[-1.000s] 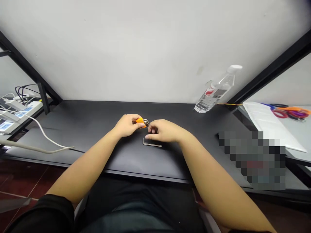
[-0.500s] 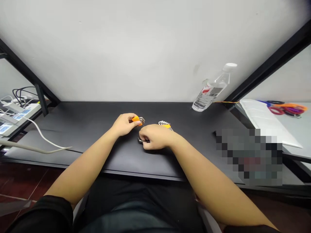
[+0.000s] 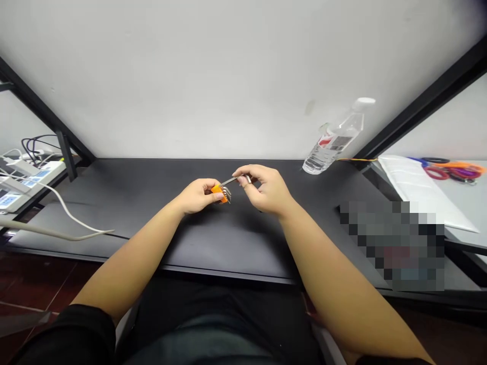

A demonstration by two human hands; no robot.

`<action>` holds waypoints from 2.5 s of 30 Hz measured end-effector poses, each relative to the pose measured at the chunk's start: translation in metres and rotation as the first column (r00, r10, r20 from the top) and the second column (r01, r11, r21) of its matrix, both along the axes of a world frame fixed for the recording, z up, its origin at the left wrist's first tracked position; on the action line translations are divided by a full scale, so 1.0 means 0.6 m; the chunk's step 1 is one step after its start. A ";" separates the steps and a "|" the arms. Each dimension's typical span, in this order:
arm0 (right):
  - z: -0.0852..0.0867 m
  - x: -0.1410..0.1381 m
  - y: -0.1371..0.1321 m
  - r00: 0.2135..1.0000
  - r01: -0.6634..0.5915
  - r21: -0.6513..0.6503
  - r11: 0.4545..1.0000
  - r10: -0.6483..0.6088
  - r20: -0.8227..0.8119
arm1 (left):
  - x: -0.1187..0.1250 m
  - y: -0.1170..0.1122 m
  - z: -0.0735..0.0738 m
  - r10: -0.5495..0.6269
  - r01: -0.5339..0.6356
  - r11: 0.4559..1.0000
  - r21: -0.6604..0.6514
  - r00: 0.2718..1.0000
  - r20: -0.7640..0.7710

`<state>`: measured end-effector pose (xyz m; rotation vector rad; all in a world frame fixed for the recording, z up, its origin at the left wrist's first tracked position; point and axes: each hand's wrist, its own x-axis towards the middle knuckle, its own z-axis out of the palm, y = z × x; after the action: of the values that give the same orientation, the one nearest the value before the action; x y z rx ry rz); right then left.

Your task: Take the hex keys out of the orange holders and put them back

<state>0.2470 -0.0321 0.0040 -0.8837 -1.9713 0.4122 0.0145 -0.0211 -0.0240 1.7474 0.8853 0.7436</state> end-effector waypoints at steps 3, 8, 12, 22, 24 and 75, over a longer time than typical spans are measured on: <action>-0.001 0.002 0.004 0.999 0.012 -0.004 1.000 -0.012 0.033 | -0.001 -0.002 0.003 -0.044 0.045 0.999 -0.018 0.999 0.020; 0.002 0.000 0.001 0.992 -0.040 -0.025 0.999 0.043 0.122 | 0.001 -0.005 0.004 -0.091 0.092 0.994 -0.051 0.996 0.024; 0.004 -0.004 -0.005 0.968 -0.139 -0.151 0.979 0.167 0.187 | 0.002 -0.004 0.001 -0.087 0.090 0.993 -0.075 0.995 0.041; 0.000 -0.008 0.001 0.987 0.044 -0.331 0.942 0.010 0.158 | -0.002 0.003 -0.003 0.051 -0.050 0.997 -0.053 0.998 0.024; 0.001 -0.011 -0.001 0.976 0.032 -0.338 0.941 0.043 0.214 | -0.001 0.003 -0.003 0.055 -0.054 0.997 -0.053 0.998 0.026; -0.020 -0.037 -0.001 0.714 0.355 -0.434 0.828 0.059 0.697 | -0.010 0.007 -0.014 0.181 -0.077 0.970 0.231 0.862 -0.473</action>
<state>0.2247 -0.0326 -0.0080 -1.7748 -2.4664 0.6264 0.0085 -0.0172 -0.0323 2.1260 1.3197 0.4869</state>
